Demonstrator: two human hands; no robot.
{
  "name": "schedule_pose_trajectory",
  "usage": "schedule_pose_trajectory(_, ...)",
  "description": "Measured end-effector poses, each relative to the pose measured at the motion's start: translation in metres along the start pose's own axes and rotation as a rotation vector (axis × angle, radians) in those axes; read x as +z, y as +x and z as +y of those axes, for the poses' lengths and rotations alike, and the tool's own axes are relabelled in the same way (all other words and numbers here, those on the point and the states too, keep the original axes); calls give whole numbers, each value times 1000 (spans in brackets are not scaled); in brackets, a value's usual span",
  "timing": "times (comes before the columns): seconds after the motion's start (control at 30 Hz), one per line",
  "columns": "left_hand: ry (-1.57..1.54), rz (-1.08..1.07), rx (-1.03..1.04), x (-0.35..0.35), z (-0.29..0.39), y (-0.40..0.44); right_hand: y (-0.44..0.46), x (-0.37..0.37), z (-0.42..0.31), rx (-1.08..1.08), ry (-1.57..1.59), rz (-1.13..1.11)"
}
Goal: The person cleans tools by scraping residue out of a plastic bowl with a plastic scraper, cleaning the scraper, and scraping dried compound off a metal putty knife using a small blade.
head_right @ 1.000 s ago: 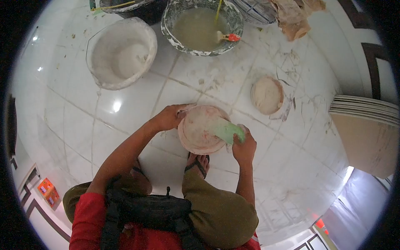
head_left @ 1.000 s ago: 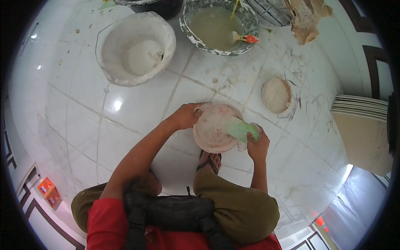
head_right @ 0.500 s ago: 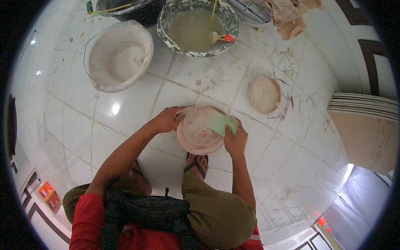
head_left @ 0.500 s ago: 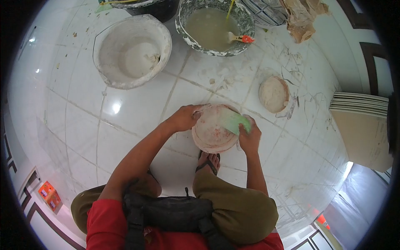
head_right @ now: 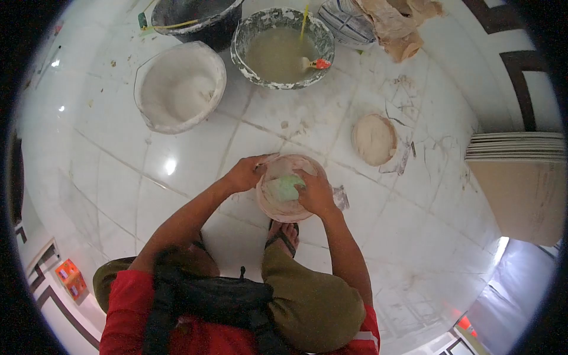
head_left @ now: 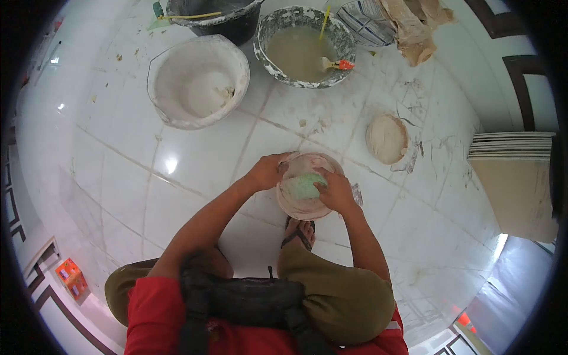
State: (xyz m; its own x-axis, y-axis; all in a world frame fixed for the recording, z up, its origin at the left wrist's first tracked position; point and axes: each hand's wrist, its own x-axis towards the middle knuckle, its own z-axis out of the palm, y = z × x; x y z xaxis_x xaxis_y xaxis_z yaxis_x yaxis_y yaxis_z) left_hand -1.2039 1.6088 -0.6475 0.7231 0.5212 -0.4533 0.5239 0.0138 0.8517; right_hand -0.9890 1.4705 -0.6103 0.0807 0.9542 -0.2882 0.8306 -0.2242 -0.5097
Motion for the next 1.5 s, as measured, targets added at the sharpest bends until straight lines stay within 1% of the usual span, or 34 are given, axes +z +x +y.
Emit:
schedule_pose_trajectory(0.07, -24, 26, -21, -3, 2, -5, -4, -12, -3, 160, 91, -105)
schedule_pose_trajectory(0.1, -7, 1, -67, -7, 2, -8, -6, -11, 3, 151, 89, -106)
schedule_pose_trajectory(0.13, 6, -25, -118, -9, 1, -14, -11, -10, 11, 197, 140, 35)
schedule_pose_trajectory(0.17, -1, -21, -125, -11, -1, -20, -17, -7, 18, 247, 193, 172)
schedule_pose_trajectory(0.23, 23, -160, -164, -18, -1, -25, -20, -17, 22, 248, 188, 170)
schedule_pose_trajectory(0.27, 25, -163, -163, -17, -4, -27, -18, -21, 23, 248, 184, 174)
schedule_pose_trajectory(0.3, -49, -167, -159, -17, -4, -27, -14, -23, 23, 250, 185, 177)
schedule_pose_trajectory(0.33, -123, -170, -156, -17, -5, -28, -9, -25, 24, 244, 140, 146)
schedule_pose_trajectory(0.43, -171, -160, -178, -23, 9, -30, 10, -29, 19, 216, 71, 62)
schedule_pose_trajectory(0.47, -171, -161, -178, -23, 7, -28, 18, -32, 16, 192, 44, 14)
schedule_pose_trajectory(0.5, -132, -135, -136, -21, 1, -25, 25, -37, 10, 194, 45, 14)
schedule_pose_trajectory(0.53, -94, -109, -95, -21, -2, -24, 31, -42, 1, 153, 29, -38)
schedule_pose_trajectory(0.57, -93, -111, -97, -20, -4, -23, 37, -44, -6, 111, 14, -90)
schedule_pose_trajectory(0.6, -76, -100, -92, -20, -5, -22, 42, -41, -8, 113, 15, -92)
schedule_pose_trajectory(0.67, -59, -91, -92, -18, -6, -22, 50, -33, -14, -2, -36, -182)
schedule_pose_trajectory(0.7, -47, -82, -89, -18, -4, -22, 50, -28, -20, 2, -34, -184)
schedule_pose_trajectory(0.77, -34, -74, -89, -18, 0, -22, 49, -18, -32, -100, -154, -264)
schedule_pose_trajectory(0.8, -49, -47, -83, -18, 2, -23, 49, -17, -34, -66, -76, -269)
schedule_pose_trajectory(0.83, -65, -21, -79, -18, 3, -26, 45, -17, -35, -65, -71, -273)
schedule_pose_trajectory(0.9, -73, -17, -70, -17, 1, -25, 38, -21, -35, -57, -203, -526)
schedule_pose_trajectory(1.03, -35, -21, -43, -16, -2, -21, 33, -22, -23, -64, -168, -510)
schedule_pose_trajectory(1.1, -31, -7, -46, -13, -8, -18, 41, -33, -24, -178, -128, -505)
schedule_pose_trajectory(1.13, -29, 7, -54, -11, -10, -18, 46, -39, -28, -176, -125, -506)
schedule_pose_trajectory(1.2, -14, 5, -65, -11, -10, -19, 51, -46, -36, -30, -90, -406)
schedule_pose_trajectory(1.27, 5, 2, -62, -12, -2, -20, 46, -32, -29, -62, -102, -385)
schedule_pose_trajectory(1.33, -64, -55, -126, -15, 2, -21, 41, -19, -16, -98, -121, -354)
schedule_pose_trajectory(1.4, -44, -40, -90, -14, 2, -19, 32, -18, -7, -132, -60, -462)
schedule_pose_trajectory(1.5, 11, -24, -57, -14, 7, -21, 21, -32, -3, -121, -128, -477)
